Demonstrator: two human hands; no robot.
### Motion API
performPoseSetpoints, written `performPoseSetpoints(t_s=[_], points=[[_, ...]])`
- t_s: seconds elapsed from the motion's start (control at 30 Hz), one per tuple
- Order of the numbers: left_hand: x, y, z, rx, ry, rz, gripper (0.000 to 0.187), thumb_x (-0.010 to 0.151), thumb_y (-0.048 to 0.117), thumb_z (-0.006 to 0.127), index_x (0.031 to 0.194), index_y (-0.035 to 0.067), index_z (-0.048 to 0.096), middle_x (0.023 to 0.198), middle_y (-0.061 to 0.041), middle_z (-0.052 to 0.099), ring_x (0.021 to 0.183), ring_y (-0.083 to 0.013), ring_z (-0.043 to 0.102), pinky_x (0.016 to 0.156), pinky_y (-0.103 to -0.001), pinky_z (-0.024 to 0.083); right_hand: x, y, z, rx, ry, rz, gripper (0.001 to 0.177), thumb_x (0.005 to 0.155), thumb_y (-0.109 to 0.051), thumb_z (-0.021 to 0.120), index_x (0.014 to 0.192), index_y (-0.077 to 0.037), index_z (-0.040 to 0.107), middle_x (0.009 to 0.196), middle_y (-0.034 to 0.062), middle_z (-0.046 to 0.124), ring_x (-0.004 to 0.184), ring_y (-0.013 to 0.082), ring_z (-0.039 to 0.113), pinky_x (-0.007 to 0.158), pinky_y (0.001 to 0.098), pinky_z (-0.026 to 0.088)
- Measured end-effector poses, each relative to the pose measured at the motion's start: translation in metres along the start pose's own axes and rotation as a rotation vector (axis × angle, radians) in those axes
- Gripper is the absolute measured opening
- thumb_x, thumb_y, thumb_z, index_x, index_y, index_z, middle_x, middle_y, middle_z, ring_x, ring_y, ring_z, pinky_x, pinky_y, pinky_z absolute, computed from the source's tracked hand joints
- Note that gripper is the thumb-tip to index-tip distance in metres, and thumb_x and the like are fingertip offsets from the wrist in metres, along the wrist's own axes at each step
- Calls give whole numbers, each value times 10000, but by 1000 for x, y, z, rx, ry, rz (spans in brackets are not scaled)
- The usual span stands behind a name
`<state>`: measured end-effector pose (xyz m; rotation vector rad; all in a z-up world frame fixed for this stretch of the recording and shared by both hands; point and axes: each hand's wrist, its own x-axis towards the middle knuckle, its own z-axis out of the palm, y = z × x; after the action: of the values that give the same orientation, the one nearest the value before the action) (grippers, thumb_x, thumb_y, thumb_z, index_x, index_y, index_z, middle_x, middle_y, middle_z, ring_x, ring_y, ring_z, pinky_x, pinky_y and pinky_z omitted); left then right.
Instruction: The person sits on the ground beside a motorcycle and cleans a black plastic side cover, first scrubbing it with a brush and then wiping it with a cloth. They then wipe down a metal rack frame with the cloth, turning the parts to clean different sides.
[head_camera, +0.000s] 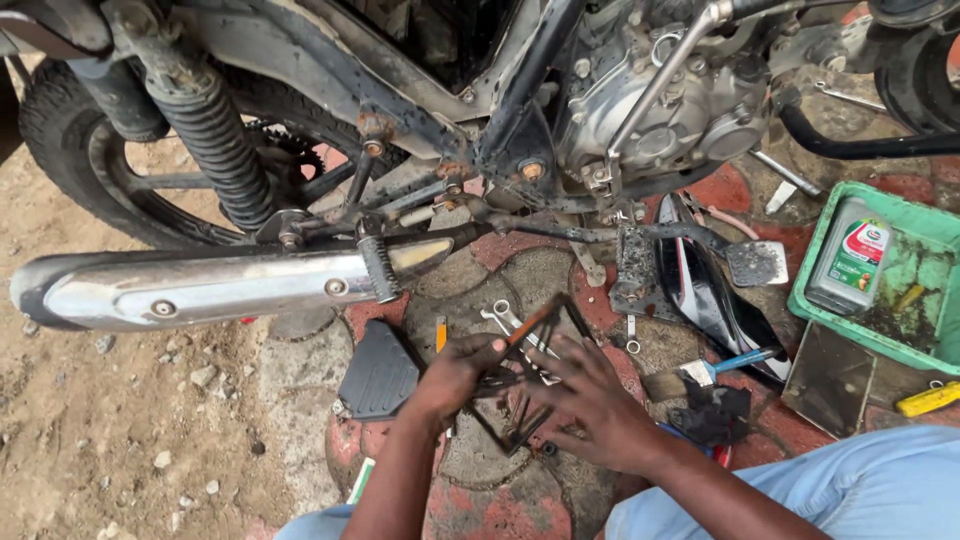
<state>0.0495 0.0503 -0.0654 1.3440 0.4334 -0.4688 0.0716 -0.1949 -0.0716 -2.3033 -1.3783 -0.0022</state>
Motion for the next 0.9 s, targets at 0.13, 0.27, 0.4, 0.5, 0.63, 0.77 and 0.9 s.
performPoseSetpoints(t_s=[0.13,0.27,0.4,0.5,0.63,0.77,0.9], points=[[7,-22,15,95,187,340,324,1060,289,610,1149,3,734,802,-59,615,737,-175,508,636,-334,422,2,14,4,443,373,495,638,846,-371,762,1403,-146,548,1393,108,552,1227,329,539,1037,492,454],[-4,-20,48,312,148,398,235,1019,212,636,1164,33,682,872,-66,699,791,-164,602,684,-331,506,5,33,-2,999,383,953,638,850,-456,698,1381,-124,572,1284,104,637,1047,290,684,908,434,572],[-11,-21,62,331,-29,563,286,875,30,677,1158,3,654,1001,-56,731,926,-132,726,765,-298,595,-2,35,16,1048,278,804,524,870,-417,729,1251,-61,679,1170,101,721,1105,235,703,953,403,567],[-24,-3,60,208,3,388,293,851,22,684,1138,-7,638,963,-83,746,828,-140,712,703,-301,568,5,15,12,824,312,609,475,859,-368,772,1184,-33,686,1108,99,723,1111,237,677,938,415,544],[-31,5,65,376,165,352,311,880,76,596,1163,8,708,892,-133,744,673,-169,666,606,-314,538,7,1,2,463,390,502,396,861,-305,802,1099,-16,673,1005,128,698,993,268,687,835,426,545],[-26,2,73,385,257,571,267,955,220,690,1079,-17,711,843,-106,768,726,-125,700,654,-298,555,9,-16,-9,519,351,521,369,858,-255,774,1114,-22,646,983,113,696,871,239,731,752,397,573],[-25,0,83,425,402,403,264,920,246,716,917,-10,778,668,-132,724,593,-190,640,582,-364,518,6,-21,-7,437,412,436,360,821,-190,795,1088,-11,632,942,140,687,810,279,734,689,401,572]])
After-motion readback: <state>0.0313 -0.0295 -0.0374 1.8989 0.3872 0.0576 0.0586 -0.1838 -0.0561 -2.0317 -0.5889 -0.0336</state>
